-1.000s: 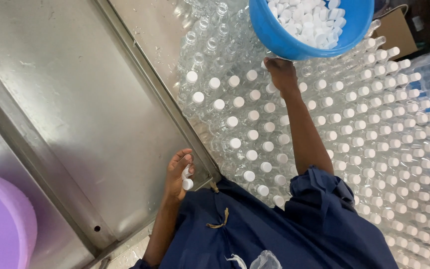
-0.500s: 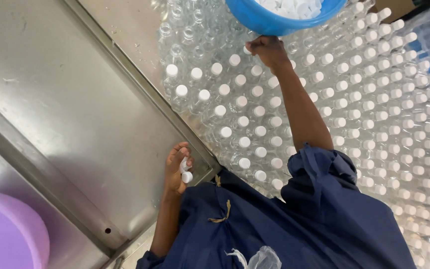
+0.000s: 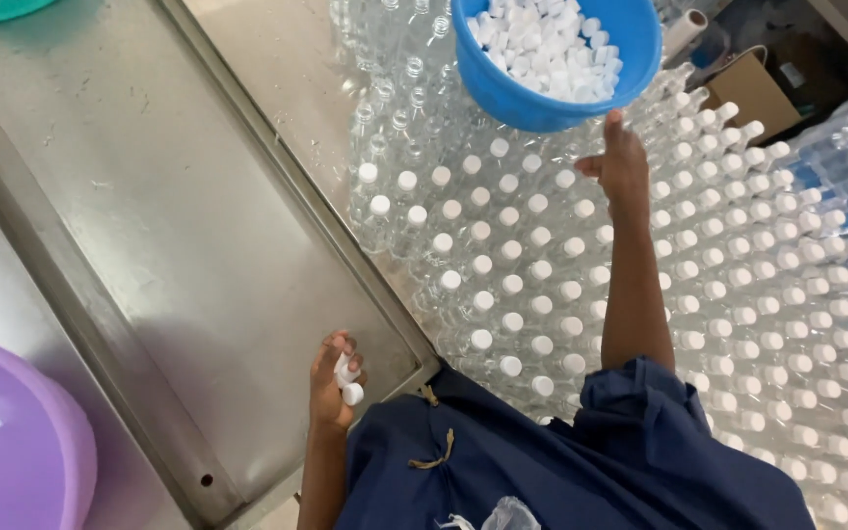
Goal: The person repeatedly picks white bottle caps from a blue basin and screws them onto clear plastic bottles arranged on a stainless steel table. The person handles caps one at a time, occasionally holding several in the left hand while capping with the right.
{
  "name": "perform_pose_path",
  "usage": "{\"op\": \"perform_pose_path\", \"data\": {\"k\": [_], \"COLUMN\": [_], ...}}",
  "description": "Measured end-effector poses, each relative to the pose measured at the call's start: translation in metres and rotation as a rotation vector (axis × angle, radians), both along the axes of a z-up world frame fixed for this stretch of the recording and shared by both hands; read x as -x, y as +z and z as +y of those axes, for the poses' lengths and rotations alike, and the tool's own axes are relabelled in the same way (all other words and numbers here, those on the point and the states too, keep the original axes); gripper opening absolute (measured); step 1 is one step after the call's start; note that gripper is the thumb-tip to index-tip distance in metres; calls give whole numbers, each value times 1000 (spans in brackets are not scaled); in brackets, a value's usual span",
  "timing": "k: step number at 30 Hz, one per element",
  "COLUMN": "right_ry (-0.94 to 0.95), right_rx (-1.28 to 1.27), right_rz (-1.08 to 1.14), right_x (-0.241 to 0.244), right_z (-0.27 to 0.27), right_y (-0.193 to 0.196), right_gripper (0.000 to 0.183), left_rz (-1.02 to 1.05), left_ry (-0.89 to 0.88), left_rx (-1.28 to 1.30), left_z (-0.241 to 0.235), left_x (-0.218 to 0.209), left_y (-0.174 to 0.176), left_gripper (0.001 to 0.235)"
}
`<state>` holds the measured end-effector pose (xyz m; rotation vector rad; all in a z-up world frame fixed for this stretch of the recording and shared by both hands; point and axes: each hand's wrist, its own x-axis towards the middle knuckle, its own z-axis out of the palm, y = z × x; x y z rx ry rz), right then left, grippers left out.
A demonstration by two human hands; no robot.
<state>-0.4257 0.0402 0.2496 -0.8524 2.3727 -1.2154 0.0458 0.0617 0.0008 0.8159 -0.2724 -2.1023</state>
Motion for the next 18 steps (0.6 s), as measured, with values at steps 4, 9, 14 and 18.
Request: {"op": "perform_pose_path", "data": {"k": [4, 9, 14, 18], "right_ry": [-242, -281, -340, -386], "right_rx": [151, 190, 302, 393], "right_rz": [-581, -657, -645, -538], "right_x": [81, 106, 135, 168], "right_z": [-31, -68, -54, -24], "right_y": [-17, -22, -23, -21], "right_gripper": [140, 32, 12, 17], "left_rz": [-13, -33, -26, -67], "left_ry": [-57, -86, -113, -100], "left_rx": [-5, 18, 8, -39], "left_z": [0, 0, 7, 7], "left_x": [3, 18, 26, 25], "left_y": [1, 14, 6, 8], "left_gripper": [27, 29, 30, 27]}}
